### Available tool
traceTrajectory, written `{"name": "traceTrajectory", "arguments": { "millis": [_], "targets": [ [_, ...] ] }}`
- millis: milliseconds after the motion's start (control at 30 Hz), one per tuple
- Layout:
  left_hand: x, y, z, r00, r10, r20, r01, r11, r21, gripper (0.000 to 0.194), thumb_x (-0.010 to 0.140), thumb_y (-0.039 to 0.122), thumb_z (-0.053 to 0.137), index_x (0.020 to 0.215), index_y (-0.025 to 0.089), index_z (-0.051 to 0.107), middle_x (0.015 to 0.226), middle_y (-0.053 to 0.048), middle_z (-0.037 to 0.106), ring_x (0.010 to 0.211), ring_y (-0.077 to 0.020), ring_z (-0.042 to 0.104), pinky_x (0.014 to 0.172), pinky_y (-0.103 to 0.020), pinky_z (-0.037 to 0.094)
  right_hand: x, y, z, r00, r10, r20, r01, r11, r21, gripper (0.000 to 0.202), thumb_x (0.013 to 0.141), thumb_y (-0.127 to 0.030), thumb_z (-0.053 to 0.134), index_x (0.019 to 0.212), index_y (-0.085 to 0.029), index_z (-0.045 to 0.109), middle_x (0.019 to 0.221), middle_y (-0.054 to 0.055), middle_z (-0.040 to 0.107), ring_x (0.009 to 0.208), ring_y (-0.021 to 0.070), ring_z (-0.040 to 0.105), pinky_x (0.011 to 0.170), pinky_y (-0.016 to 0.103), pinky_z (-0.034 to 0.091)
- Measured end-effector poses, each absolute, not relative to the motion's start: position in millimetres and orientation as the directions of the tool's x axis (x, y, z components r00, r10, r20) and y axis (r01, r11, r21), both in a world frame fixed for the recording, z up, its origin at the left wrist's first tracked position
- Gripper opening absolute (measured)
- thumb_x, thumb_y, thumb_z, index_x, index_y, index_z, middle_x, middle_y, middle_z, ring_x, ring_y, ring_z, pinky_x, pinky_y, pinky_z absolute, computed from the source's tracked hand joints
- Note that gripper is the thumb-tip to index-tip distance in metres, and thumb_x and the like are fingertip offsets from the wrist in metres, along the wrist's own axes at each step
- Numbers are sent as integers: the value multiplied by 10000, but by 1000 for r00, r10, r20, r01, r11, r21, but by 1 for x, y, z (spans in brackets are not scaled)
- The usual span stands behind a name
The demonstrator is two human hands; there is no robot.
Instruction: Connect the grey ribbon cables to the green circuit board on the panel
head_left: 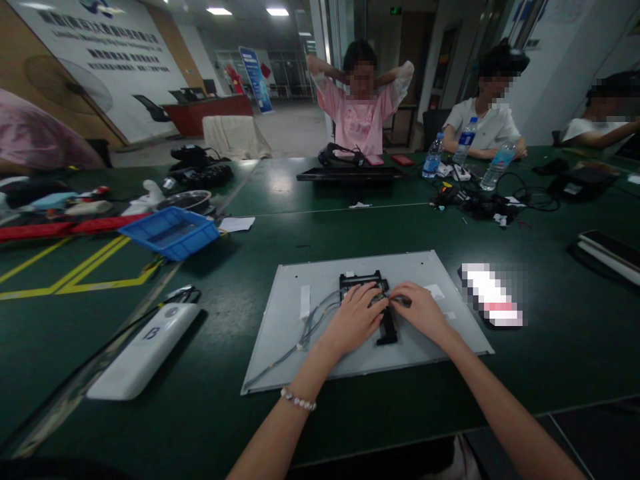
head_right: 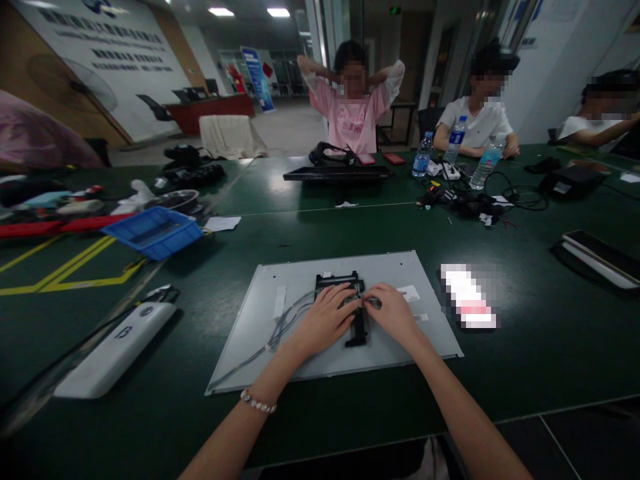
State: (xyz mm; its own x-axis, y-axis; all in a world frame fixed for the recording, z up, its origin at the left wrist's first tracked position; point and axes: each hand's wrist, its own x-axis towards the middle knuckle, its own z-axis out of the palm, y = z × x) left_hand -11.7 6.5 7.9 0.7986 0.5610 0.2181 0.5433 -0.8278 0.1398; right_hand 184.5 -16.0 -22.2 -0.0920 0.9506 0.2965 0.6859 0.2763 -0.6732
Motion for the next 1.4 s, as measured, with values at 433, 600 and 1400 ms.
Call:
{"name": "traceTrajectory", "arguments": {
  "millis": [433, 600, 1400],
  "targets": [
    [-12, 8, 6, 776, 588, 228, 565, -809, 163, 435, 918, 254, 442, 1343, 215, 360, 1343, -66, 456, 1318, -222, 305, 1102, -432, 229, 194, -13, -28, -32, 956, 291, 569, 257, -781, 151, 816, -178, 524, 855, -200, 669, 885, 34, 666, 806, 166, 609, 714, 281, 472],
    [-20, 17, 17, 687, 653, 317, 608, -757, 240, 419, 908, 224, 444, 1322, 217, 382, 1327, -66, 469, 1269, -221, 373, 1077, -412, 282, 196, -13, -29, -15, 957, 291, 576, 246, -780, 158, 816, -176, 519, 864, -194, 669, 885, 41, 670, 806, 171, 610, 702, 287, 470],
    [-141, 79, -7, 245, 947, 209, 700, -322, 637, 197, 765, 283, 528, 857, 184, 671, 858, -45, 677, 738, -175, 604, 717, -285, 459, 195, -17, -27, -27, 948, 318, 649, 259, -715, 177, 822, -173, 497, 856, -191, 670, 877, 49, 668, 790, 178, 608, 733, 307, 476]
  ]
}}
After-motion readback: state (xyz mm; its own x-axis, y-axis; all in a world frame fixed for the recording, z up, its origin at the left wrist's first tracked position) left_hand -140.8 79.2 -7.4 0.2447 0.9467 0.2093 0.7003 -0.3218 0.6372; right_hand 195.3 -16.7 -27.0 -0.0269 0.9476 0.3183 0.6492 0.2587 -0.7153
